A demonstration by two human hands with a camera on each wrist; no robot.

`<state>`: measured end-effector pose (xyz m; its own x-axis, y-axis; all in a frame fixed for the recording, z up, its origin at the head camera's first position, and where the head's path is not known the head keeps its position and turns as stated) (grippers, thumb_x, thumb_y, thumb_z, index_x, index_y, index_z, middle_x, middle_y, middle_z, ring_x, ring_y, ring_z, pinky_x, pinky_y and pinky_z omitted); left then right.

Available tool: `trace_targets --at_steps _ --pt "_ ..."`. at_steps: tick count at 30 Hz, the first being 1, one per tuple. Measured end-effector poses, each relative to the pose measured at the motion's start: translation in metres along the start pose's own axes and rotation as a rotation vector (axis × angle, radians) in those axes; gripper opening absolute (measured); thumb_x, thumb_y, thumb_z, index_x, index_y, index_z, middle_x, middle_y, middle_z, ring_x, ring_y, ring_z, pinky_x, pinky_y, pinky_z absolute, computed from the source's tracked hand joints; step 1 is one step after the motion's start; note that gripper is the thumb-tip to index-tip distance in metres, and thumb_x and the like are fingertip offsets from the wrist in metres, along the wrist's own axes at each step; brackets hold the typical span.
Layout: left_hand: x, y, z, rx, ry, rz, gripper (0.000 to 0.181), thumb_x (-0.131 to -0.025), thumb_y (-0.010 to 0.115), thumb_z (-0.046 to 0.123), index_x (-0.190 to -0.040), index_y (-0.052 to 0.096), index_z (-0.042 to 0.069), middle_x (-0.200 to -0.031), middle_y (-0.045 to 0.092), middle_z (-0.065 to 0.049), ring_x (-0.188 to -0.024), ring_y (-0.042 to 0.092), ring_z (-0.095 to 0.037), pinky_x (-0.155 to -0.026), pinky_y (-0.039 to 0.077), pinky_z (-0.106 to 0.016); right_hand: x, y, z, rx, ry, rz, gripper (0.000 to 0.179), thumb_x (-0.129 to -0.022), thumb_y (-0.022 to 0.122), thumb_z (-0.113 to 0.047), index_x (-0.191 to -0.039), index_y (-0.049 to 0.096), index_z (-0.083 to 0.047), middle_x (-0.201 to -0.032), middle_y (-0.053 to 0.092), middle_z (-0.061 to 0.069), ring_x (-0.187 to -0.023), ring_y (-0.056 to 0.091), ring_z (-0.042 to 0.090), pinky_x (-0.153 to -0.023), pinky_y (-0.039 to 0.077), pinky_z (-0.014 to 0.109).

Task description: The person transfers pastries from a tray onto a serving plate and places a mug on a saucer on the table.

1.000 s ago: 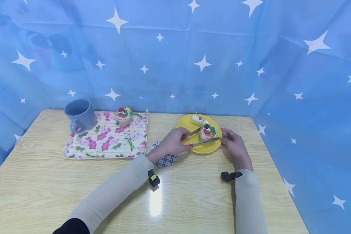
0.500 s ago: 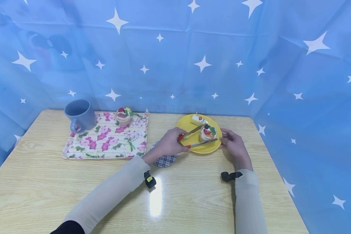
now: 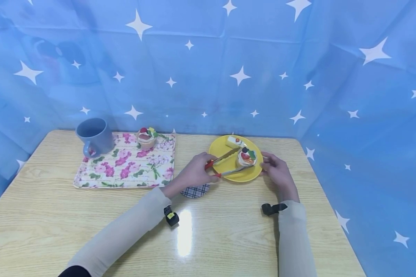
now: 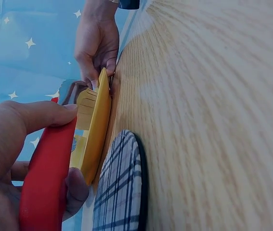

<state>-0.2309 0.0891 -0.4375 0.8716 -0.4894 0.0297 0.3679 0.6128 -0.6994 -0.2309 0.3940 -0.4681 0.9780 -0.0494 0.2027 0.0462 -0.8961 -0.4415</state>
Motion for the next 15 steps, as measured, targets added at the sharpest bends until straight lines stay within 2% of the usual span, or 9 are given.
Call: trace_targets --at_steps 3,10,15 --pt "0.003 -0.001 -0.003 -0.002 -0.002 0.006 0.069 -0.082 0.086 0.036 -0.141 0.060 0.012 -0.128 0.061 -0.004 -0.109 0.058 -0.017 -0.095 0.052 -0.034 0.000 0.000 0.000 0.006 -0.008 0.000 0.053 -0.108 0.050 -0.019 -0.158 0.037 -0.009 -0.133 0.051 0.014 -0.098 0.063 0.002 -0.083 0.060 0.024" --pt "0.009 -0.006 -0.007 0.001 0.034 0.030 0.066 -0.082 0.085 0.036 -0.138 0.062 0.010 -0.112 0.063 -0.008 -0.091 0.053 -0.017 -0.077 0.046 -0.029 0.000 0.000 -0.001 0.000 -0.003 -0.005 0.054 -0.108 0.050 -0.018 -0.159 0.036 -0.009 -0.137 0.050 0.018 -0.098 0.062 0.001 -0.083 0.060 0.024" --pt "0.014 -0.010 -0.007 0.024 0.039 0.046 0.065 -0.081 0.086 0.035 -0.136 0.063 0.009 -0.110 0.063 -0.010 -0.090 0.052 -0.018 -0.074 0.045 -0.030 -0.002 0.000 0.000 -0.003 0.004 -0.008 0.054 -0.108 0.049 -0.016 -0.160 0.034 -0.009 -0.142 0.048 0.021 -0.098 0.061 0.000 -0.084 0.060 0.025"
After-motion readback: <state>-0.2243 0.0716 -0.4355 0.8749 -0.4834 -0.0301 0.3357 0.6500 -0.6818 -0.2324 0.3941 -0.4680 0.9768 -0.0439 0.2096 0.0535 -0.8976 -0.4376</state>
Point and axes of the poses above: each hand's wrist, its own x-axis away from the middle knuckle, its own y-axis out of the palm, z = x × y, the point moved 4 cm from there along -x, towards the middle knuckle
